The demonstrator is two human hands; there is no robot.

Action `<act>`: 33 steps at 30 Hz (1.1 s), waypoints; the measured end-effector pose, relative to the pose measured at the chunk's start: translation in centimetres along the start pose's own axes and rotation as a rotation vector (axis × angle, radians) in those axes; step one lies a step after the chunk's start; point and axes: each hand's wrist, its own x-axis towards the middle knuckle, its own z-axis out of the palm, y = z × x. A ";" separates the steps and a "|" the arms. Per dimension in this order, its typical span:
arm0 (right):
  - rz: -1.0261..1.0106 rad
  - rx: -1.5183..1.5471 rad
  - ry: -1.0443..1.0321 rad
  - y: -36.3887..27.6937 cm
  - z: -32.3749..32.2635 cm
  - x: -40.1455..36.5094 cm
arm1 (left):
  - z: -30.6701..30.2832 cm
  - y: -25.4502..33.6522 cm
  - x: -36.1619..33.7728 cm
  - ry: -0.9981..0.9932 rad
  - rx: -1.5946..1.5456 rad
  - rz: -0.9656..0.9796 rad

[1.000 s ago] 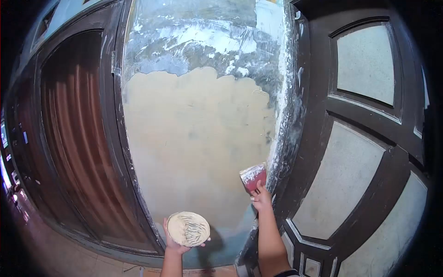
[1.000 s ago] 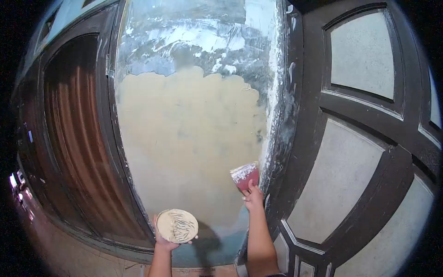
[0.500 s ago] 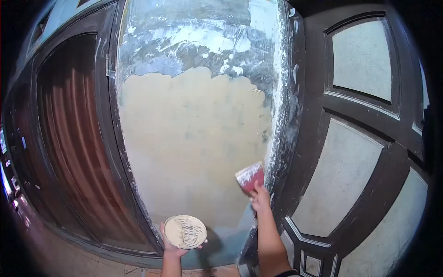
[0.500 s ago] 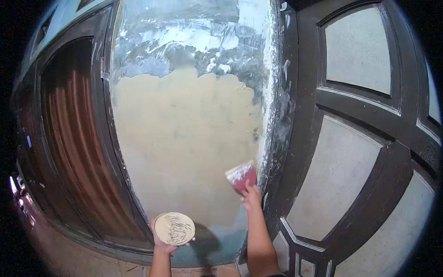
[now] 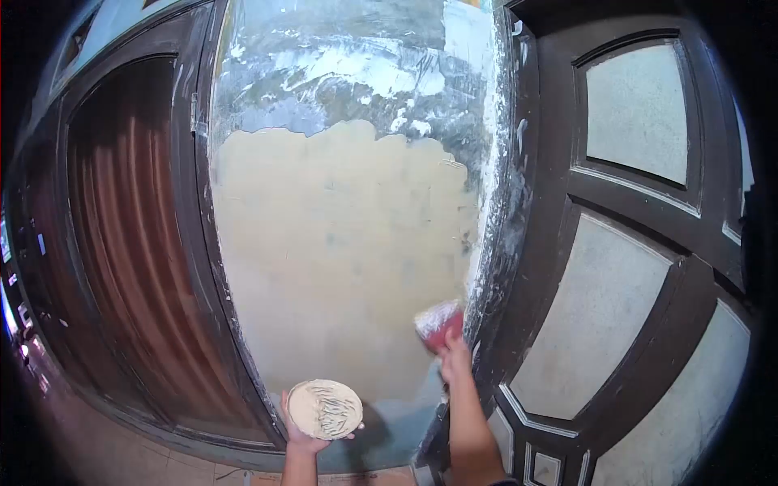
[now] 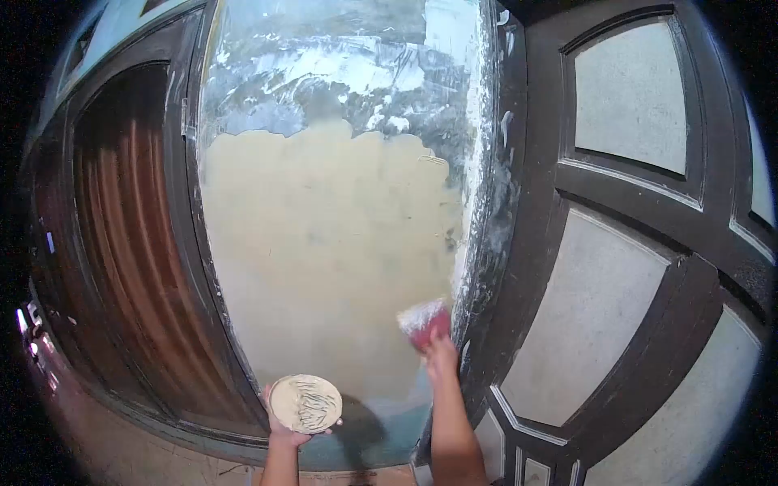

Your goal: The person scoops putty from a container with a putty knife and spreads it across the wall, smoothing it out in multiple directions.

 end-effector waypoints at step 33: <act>-0.867 -1.091 -0.763 -13.4 11.9 -11.6 | 4.2 -2.1 7.0 -0.208 0.051 -0.129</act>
